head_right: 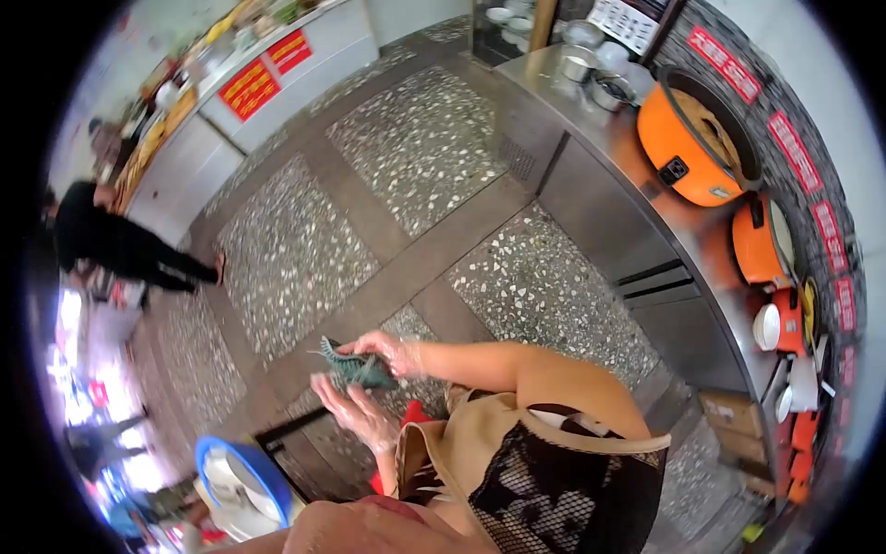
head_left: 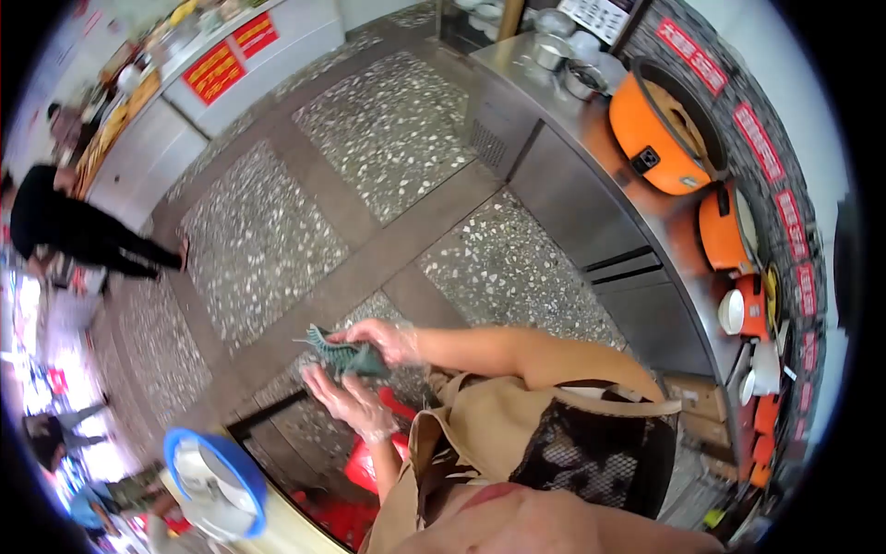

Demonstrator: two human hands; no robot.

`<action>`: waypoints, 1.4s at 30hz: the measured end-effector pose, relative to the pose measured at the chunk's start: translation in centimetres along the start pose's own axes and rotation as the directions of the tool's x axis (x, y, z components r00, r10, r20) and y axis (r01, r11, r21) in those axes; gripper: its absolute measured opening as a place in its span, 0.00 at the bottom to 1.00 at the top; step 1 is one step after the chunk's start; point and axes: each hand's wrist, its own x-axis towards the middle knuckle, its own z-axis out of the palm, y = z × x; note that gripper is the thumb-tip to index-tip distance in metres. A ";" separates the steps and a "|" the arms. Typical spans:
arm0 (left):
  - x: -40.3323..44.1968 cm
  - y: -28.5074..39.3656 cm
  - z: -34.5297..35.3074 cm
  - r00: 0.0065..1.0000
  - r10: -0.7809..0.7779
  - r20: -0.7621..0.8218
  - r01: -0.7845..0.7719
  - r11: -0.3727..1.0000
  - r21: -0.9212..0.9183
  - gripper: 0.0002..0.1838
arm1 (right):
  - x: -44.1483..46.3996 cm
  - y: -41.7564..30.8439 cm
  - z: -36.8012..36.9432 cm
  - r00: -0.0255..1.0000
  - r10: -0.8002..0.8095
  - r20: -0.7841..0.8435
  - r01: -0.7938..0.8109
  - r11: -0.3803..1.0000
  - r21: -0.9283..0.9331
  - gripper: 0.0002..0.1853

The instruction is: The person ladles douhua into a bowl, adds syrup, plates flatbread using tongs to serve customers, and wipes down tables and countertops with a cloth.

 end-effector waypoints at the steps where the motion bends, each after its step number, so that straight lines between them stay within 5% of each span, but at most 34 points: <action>1: 3.4 2.0 3.1 0.994 -0.106 0.025 0.109 0.966 -0.236 0.27 | -2.9 -2.4 3.7 0.909 -0.410 0.074 0.380 0.743 -0.551 0.28; 2: 6.6 3.5 6.6 0.974 -0.213 0.082 0.227 0.864 -0.451 0.28 | -3.9 -4.9 3.6 0.835 -0.544 0.081 0.458 0.605 -0.652 0.28; 3: 9.1 4.3 10.4 0.981 -0.180 0.077 0.195 0.901 -0.388 0.27 | -3.5 -7.4 1.8 0.788 -0.615 -0.015 0.463 0.608 -0.645 0.28; 4: 11.1 3.8 15.1 0.952 -0.209 0.224 0.298 0.807 -0.511 0.25 | -2.0 -10.1 -0.8 0.736 -0.657 -0.163 0.471 0.670 -0.574 0.28; 5: 13.2 4.3 18.8 0.778 -0.217 0.590 0.574 0.626 -0.527 0.23 | -0.7 -13.1 -4.1 0.655 -0.692 -0.305 0.501 0.699 -0.509 0.28; 8: 15.7 12.4 24.6 0.563 0.043 0.825 0.321 0.909 -0.266 0.32 | -4.1 -24.9 -16.0 0.300 -0.759 -0.578 0.527 0.637 -0.563 0.31; 9: 16.4 10.5 29.6 0.459 0.356 0.814 0.317 0.790 -0.524 0.32 | -10.6 -27.5 -7.7 0.127 -0.641 -0.757 0.675 0.615 -0.408 0.31; 10: 17.0 11.2 33.3 0.352 0.498 0.792 0.439 0.660 -0.610 0.31 | -13.4 -29.8 -12.5 0.125 -0.641 -0.757 0.858 0.453 -0.242 0.31; 12: 19.3 14.6 38.1 0.060 0.445 0.894 0.555 0.729 -0.400 0.26 | -20.4 -33.6 -17.3 -0.167 -0.554 -0.816 0.915 0.222 -0.338 0.29; 13: 20.3 15.3 40.0 0.054 0.480 0.876 0.442 0.775 -0.452 0.24 | -23.3 -34.0 -15.1 -0.263 -0.467 -0.844 0.917 0.150 -0.369 0.29; 14: 21.6 17.8 43.3 0.049 0.511 0.858 0.316 0.807 -0.498 0.22 | -26.3 -34.6 -19.6 -0.569 -0.519 -0.637 0.700 0.101 -0.707 0.30; 17: 24.8 25.4 54.7 0.119 0.617 0.778 0.007 0.783 -0.623 0.17 | -36.4 -39.1 -22.9 -0.812 -0.455 -0.367 0.185 0.396 -0.899 0.36; 18: 25.8 28.2 58.8 0.127 0.742 0.658 -0.192 0.670 -0.717 0.16 | -39.0 -40.5 -26.5 -0.860 -0.504 -0.084 -0.138 0.388 -0.911 0.37; 20: 26.4 32.9 67.3 0.118 0.872 0.474 -0.368 0.482 -0.795 0.16 | -43.1 -43.8 -30.4 -0.823 -0.568 -0.030 -0.297 0.474 -0.829 0.38; 21: 26.3 35.2 71.7 0.083 0.879 0.469 -0.445 0.454 -0.772 0.17 | -45.3 -45.6 -33.1 -0.829 -0.558 -0.034 -0.289 0.479 -0.829 0.38; 23: 25.7 39.1 79.6 -0.014 0.848 0.530 -0.581 0.424 -0.694 0.21 | -48.4 -47.8 -39.1 -0.743 -0.667 -0.055 -0.552 0.657 -0.514 0.39; 24: 25.2 40.7 82.5 -0.042 0.831 0.555 -0.580 0.432 -0.691 0.21 | -49.2 -48.6 -41.6 -0.750 -0.655 -0.093 -0.528 0.677 -0.512 0.39; 26: 24.1 44.7 88.0 -0.258 0.871 0.418 -0.750 0.092 -0.656 0.17 | -51.8 -51.1 -45.4 -0.769 -0.623 -0.141 -0.558 0.763 -0.326 0.38; 27: 23.3 45.3 90.9 -0.270 0.861 0.432 -0.743 0.099 -0.662 0.17 | -52.5 -52.3 -45.5 -0.762 -0.638 -0.113 -0.564 0.739 -0.369 0.33; 29: 22.0 44.5 95.6 -0.456 0.850 0.263 -0.762 -0.221 -0.608 0.18 | -52.8 -55.7 -44.8 -0.777 -0.614 -0.138 -0.537 0.761 -0.364 0.31; 33: 23.9 44.9 97.6 -0.664 0.617 0.422 -0.681 -0.266 -0.682 0.17 | -48.4 -60.1 -44.2 -0.789 -0.583 -0.196 -0.537 0.808 -0.241 0.28; 35: 27.1 43.5 96.6 -0.580 0.569 0.583 -0.653 0.103 -0.750 0.15 | -45.0 -61.8 -42.7 -0.783 -0.571 -0.245 -0.548 0.821 -0.161 0.28; 37: 31.2 40.6 95.9 -0.359 0.751 0.554 -0.478 0.362 -0.800 0.12 | -41.8 -64.2 -40.5 -0.789 -0.557 -0.258 -0.501 0.827 -0.255 0.29; 39: 34.3 44.9 93.5 0.084 0.418 0.905 -0.275 0.882 -0.382 0.15 | -38.5 -66.9 -40.9 -0.778 -0.566 -0.272 -0.499 0.820 -0.281 0.28; 41: 37.4 50.0 95.9 0.206 0.313 0.927 -0.370 0.902 -0.222 0.20 | -36.7 -69.3 -41.2 -0.763 -0.582 -0.283 -0.502 0.808 -0.309 0.28; 42: 38.2 51.9 97.8 0.111 0.353 0.929 -0.433 0.859 -0.274 0.21 | -36.9 -70.9 -41.6 -0.765 -0.604 -0.223 -0.486 0.769 -0.415 0.27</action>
